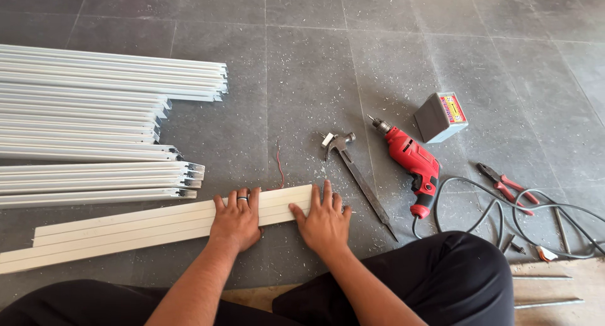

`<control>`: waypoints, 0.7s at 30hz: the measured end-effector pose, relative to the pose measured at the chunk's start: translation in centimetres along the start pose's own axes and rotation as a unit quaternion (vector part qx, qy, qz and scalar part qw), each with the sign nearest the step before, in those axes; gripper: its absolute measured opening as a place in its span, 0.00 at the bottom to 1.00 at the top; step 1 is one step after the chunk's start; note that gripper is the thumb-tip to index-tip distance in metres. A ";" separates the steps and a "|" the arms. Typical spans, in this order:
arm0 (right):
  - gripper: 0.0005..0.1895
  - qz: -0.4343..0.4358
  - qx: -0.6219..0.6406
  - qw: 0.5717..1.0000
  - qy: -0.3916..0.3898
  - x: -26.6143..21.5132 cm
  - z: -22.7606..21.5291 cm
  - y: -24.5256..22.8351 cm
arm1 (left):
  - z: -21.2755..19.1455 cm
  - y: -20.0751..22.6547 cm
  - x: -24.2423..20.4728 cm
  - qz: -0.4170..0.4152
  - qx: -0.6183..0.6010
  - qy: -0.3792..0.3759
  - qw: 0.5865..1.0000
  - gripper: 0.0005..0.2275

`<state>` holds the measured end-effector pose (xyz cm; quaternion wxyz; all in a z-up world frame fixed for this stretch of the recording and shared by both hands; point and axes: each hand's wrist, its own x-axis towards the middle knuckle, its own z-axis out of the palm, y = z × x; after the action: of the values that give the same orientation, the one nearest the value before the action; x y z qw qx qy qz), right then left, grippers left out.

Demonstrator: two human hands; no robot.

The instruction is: The person sits on the floor and uses a red corded drill to make holes in stacked white metal profiles. They align the profiles, drill multiple holes along the length, and then move the drilled pieces aside.

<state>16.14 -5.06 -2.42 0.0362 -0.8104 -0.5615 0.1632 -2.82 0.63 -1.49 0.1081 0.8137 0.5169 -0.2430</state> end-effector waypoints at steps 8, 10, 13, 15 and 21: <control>0.23 0.114 0.415 0.903 0.009 4.4 2.7 6.1 | -0.3 0.1 0.0 0.005 0.016 -0.034 0.999 0.43; 0.21 0.148 0.555 0.814 -0.089 4.7 2.9 8.1 | -0.3 0.1 -0.1 0.002 0.012 -0.037 0.999 0.44; 0.22 0.137 0.461 0.865 -0.142 3.7 4.0 7.8 | -0.5 0.1 -0.1 -0.001 0.008 -0.040 0.999 0.44; 0.24 0.075 0.361 0.922 -0.121 2.8 4.4 6.6 | -0.4 0.2 0.0 -0.003 0.005 -0.047 0.999 0.44; 0.24 0.001 0.215 0.975 -0.053 1.8 3.0 5.1 | 0.0 0.0 0.3 0.002 0.010 -0.029 1.000 0.43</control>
<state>20.38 -5.70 -6.88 0.1793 -0.7747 -0.5134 0.3226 -2.72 0.85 -1.68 0.1159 0.8084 0.5093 -0.2713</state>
